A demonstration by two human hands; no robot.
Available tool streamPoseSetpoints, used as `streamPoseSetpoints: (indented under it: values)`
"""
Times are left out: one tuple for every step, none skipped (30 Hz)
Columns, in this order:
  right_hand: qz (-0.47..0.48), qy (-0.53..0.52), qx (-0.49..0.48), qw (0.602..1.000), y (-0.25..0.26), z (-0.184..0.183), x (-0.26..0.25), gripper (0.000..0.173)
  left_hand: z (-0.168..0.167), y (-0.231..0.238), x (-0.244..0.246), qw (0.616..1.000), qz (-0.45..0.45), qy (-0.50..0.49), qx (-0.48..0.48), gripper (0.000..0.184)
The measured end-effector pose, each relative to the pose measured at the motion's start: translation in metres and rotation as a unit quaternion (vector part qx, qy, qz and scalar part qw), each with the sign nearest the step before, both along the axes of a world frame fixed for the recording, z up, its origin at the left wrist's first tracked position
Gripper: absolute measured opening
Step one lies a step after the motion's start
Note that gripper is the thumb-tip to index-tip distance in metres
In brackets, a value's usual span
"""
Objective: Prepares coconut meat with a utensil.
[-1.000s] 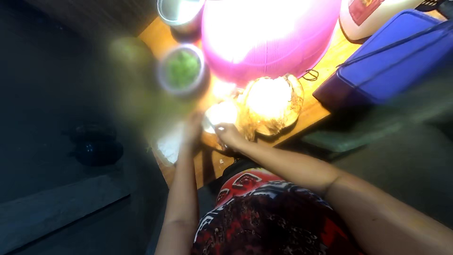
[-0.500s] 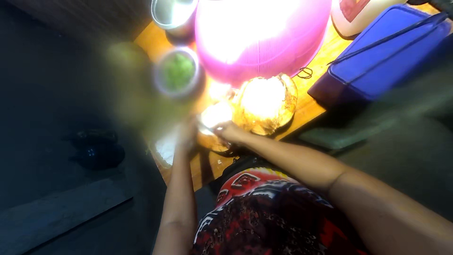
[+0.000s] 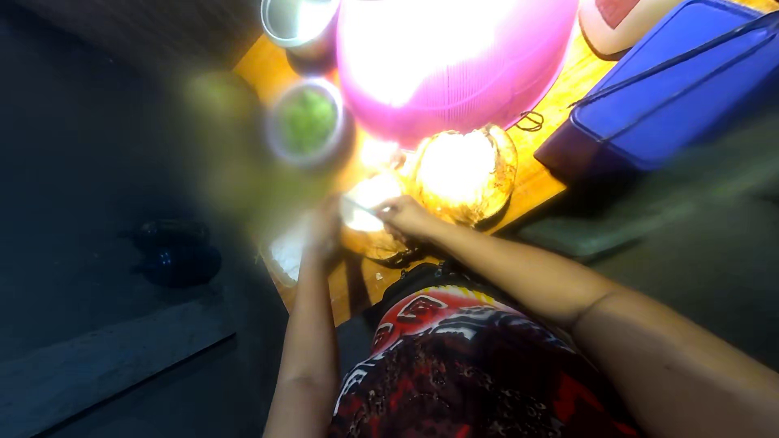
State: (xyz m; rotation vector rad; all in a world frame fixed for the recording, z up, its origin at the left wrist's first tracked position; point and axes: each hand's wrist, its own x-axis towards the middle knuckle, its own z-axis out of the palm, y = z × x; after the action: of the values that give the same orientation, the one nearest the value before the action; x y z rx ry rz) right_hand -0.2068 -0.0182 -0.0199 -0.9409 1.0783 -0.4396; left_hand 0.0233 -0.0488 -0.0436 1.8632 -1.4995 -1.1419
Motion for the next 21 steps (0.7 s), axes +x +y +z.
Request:
streamPoseSetpoints:
  values:
    - [-0.01,-0.007,-0.001,1.0,0.0,-0.004,0.004,0.031,0.0,-0.001,-0.001,1.0,0.004,-0.002,0.004,0.029]
    - [-0.016,-0.015,-0.001,1.0,0.002,-0.005,0.01,0.032,0.0,-0.001,-0.001,1.0,0.006,-0.005,0.007,0.029]
    - [-0.021,-0.022,-0.005,1.0,0.005,-0.007,0.015,0.032,-0.001,-0.002,-0.001,1.0,0.007,-0.008,0.005,0.029]
    - [-0.018,-0.023,-0.007,1.0,0.009,-0.008,0.019,0.033,-0.002,-0.003,0.001,1.0,0.004,-0.01,0.0,0.029]
    - [-0.01,-0.02,-0.008,1.0,0.015,-0.01,0.021,0.033,-0.003,-0.003,0.002,1.0,-0.001,-0.01,-0.003,0.03]
    - [0.008,-0.01,-0.014,1.0,0.021,-0.015,0.02,0.031,-0.003,-0.003,0.002,1.0,-0.003,-0.011,-0.004,0.029]
    - [0.017,-0.006,-0.018,1.0,0.026,-0.021,0.018,0.03,-0.004,-0.004,0.002,1.0,0.0,-0.015,-0.005,0.029]
    - [0.022,-0.003,-0.014,1.0,0.028,-0.023,0.014,0.029,-0.003,-0.005,0.002,1.0,0.001,-0.018,-0.002,0.029]
    - [0.019,-0.004,-0.008,1.0,0.025,-0.022,0.01,0.029,-0.003,-0.005,0.002,1.0,0.001,-0.019,0.001,0.029]
    - [0.008,-0.006,-0.003,1.0,0.021,-0.019,0.006,0.03,-0.005,-0.006,0.003,1.0,-0.001,-0.017,0.003,0.029]
    - [-0.008,-0.005,0.004,1.0,0.016,-0.014,0.005,0.031,-0.006,-0.006,0.005,1.0,-0.005,-0.014,0.004,0.029]
    - [-0.026,-0.007,0.013,1.0,0.01,-0.011,0.006,0.031,-0.007,-0.006,0.006,1.0,-0.006,-0.012,0.002,0.029]
    - [-0.036,-0.008,0.019,0.999,0.006,-0.009,0.01,0.032,-0.009,-0.007,0.006,1.0,-0.004,-0.011,0.0,0.029]
    - [-0.035,-0.008,0.02,0.999,0.003,-0.007,0.015,0.032,-0.01,-0.007,0.007,1.0,-0.004,-0.01,-0.003,0.029]
    - [-0.026,-0.006,0.014,1.0,0.004,-0.007,0.021,0.033,-0.009,-0.008,0.007,1.0,-0.007,-0.007,-0.006,0.029]
    - [-0.012,0.0,0.002,1.0,0.008,-0.008,0.025,0.033,-0.009,-0.008,0.007,1.0,-0.009,-0.004,-0.006,0.029]
    - [0.004,0.006,-0.007,1.0,0.012,-0.011,0.028,0.032,-0.008,-0.007,0.006,1.0,-0.008,-0.005,-0.002,0.028]
    - [0.026,0.013,-0.011,1.0,0.016,-0.014,0.026,0.031,-0.009,-0.006,0.006,1.0,-0.005,-0.007,0.002,0.029]
    - [0.045,0.023,-0.013,0.999,0.019,-0.014,0.021,0.03,-0.008,-0.006,0.007,1.0,-0.004,-0.008,0.003,0.029]
    - [0.058,0.032,-0.011,0.998,0.018,-0.012,0.013,0.03,-0.007,-0.007,0.007,1.0,-0.007,-0.007,0.006,0.029]
    - [0.06,0.039,-0.007,0.997,0.016,-0.008,0.006,0.03,-0.005,-0.007,0.006,1.0,-0.01,-0.006,0.006,0.029]
